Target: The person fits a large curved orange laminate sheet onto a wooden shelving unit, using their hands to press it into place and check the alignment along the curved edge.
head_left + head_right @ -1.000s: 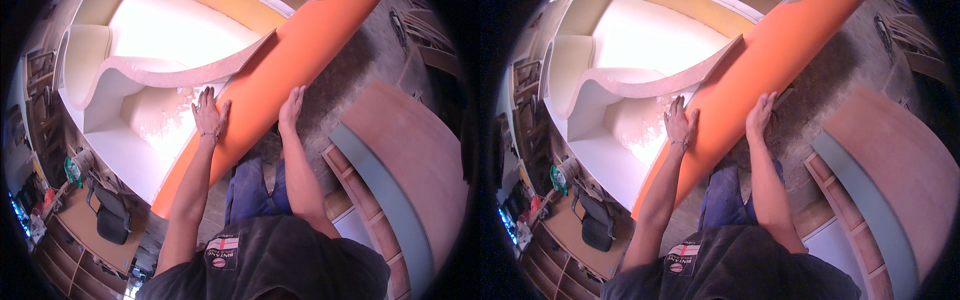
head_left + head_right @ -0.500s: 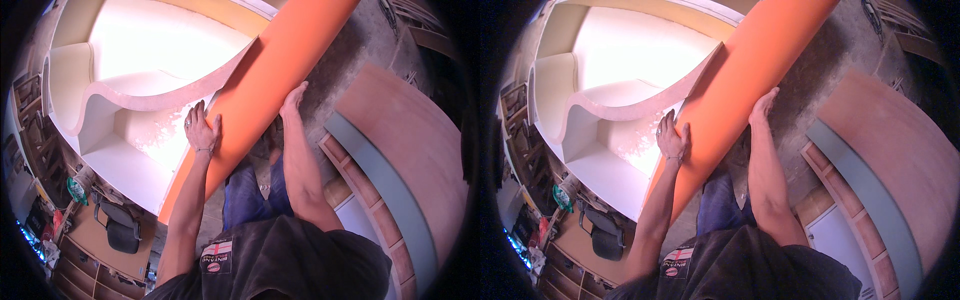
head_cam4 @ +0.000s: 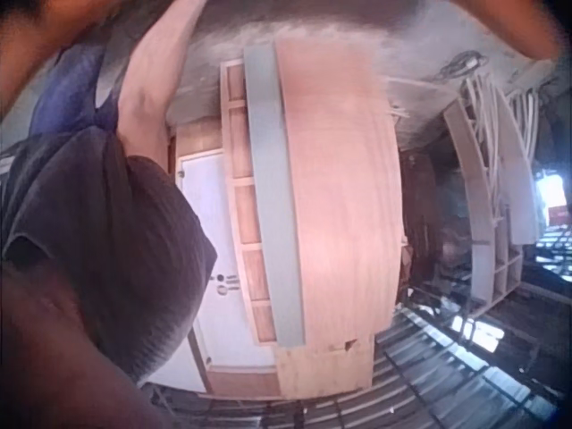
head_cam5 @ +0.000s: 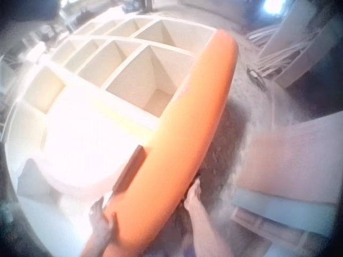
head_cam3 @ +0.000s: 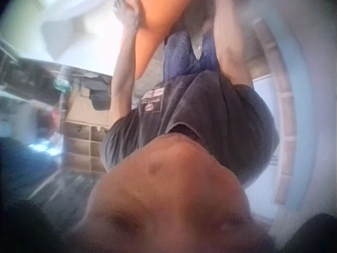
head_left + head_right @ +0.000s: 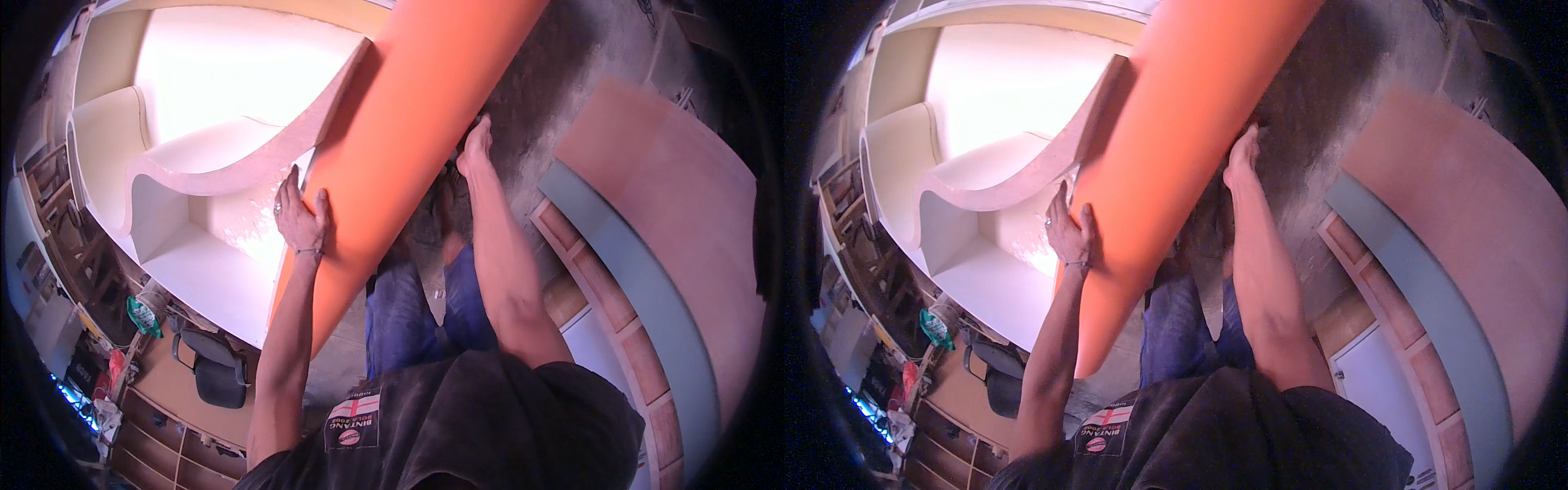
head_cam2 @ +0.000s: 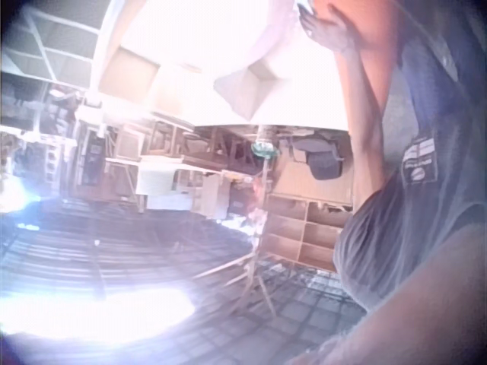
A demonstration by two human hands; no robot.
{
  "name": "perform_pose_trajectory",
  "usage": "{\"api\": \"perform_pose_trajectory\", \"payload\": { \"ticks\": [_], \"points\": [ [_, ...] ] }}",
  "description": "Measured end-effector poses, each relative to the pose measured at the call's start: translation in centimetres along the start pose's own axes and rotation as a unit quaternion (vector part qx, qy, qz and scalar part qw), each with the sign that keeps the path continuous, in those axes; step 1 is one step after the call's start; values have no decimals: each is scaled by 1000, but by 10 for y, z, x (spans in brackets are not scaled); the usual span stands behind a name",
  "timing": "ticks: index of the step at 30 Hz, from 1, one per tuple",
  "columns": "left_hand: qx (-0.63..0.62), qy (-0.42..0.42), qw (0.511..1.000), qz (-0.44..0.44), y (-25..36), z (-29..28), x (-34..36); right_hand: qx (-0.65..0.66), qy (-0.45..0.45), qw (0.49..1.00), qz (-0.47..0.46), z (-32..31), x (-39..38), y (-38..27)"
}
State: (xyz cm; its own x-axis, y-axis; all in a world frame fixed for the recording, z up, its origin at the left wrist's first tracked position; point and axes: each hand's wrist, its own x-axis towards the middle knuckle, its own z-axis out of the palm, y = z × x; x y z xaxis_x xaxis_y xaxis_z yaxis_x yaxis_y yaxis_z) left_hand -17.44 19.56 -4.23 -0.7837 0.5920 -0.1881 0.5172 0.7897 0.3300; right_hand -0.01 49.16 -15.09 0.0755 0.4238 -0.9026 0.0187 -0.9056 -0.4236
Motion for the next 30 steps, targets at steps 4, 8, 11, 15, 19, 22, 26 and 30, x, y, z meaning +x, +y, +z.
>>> {"api": "perform_pose_trajectory", "payload": {
  "ticks": [4,8,11,15,19,22,26,30],
  "points": [
    [-31,9,999,24,22,7,12,14,-62,996,-65,-15,31,-15],
    [-21,5,1000,7,10,4,2,163,-138,977,-2,-12,-9,3],
    [-16,-6,1000,-26,6,0,-2,-23,-100,970,-222,-3,-95,86],
    [-26,-9,998,-65,9,-2,-4,-158,-38,961,-225,9,-182,131],
    [-29,-5,998,-59,9,6,-3,-119,-7,971,-208,9,-163,113],
    [-23,-12,997,-66,11,1,-4,-129,-21,968,-212,2,-152,109],
    [-22,-13,999,-45,14,4,-1,-100,-14,982,-162,-8,-123,94],
    [-12,-10,998,-64,11,1,-3,-14,-65,993,-93,-20,-106,81]
  ]
}}
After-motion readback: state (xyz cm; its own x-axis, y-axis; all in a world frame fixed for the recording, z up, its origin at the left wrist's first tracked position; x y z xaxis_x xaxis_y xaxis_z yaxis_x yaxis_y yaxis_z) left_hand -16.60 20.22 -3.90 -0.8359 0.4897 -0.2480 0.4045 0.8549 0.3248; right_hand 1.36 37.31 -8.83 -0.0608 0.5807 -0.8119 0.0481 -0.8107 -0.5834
